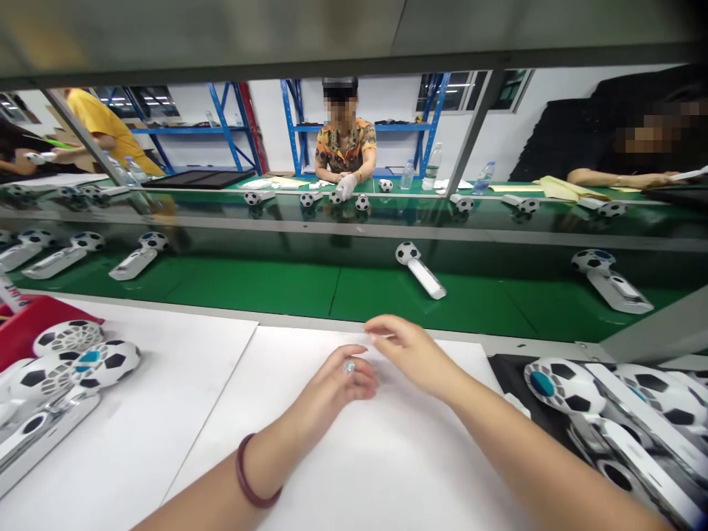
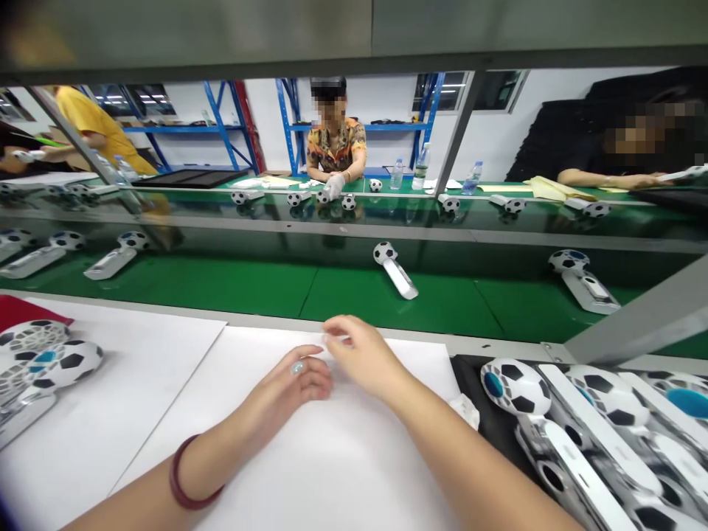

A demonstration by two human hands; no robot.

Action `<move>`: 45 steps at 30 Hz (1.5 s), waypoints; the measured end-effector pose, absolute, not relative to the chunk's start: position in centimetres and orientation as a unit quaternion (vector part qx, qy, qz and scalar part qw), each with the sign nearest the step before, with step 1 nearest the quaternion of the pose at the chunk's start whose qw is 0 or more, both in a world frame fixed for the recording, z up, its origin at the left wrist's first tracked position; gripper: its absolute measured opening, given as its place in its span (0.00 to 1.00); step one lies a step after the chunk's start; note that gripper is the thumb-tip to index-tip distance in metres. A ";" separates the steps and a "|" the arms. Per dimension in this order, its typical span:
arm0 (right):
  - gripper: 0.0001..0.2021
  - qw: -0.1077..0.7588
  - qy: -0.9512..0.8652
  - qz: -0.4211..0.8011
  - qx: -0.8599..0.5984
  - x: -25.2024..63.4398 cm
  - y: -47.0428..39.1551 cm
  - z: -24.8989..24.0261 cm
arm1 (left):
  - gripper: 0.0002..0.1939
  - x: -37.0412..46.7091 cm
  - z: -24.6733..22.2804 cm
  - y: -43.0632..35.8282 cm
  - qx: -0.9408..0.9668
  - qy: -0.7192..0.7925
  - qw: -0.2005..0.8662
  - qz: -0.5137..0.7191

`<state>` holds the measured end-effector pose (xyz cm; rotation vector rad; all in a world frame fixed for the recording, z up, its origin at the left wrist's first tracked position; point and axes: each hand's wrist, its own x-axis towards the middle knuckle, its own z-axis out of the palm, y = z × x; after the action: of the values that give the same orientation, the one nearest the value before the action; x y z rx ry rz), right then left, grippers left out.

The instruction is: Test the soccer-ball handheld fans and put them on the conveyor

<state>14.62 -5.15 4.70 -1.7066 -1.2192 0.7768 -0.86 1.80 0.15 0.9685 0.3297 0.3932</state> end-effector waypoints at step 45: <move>0.10 0.391 -0.543 0.386 -0.635 12.3 -5.1 3.3 | 0.07 -1.0 0.8 2.1 0.440 0.205 0.848 0.211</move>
<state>12.33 -5.12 3.26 -1.6135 -1.3794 0.9816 -1.01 2.11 0.79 0.9279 0.4329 0.4445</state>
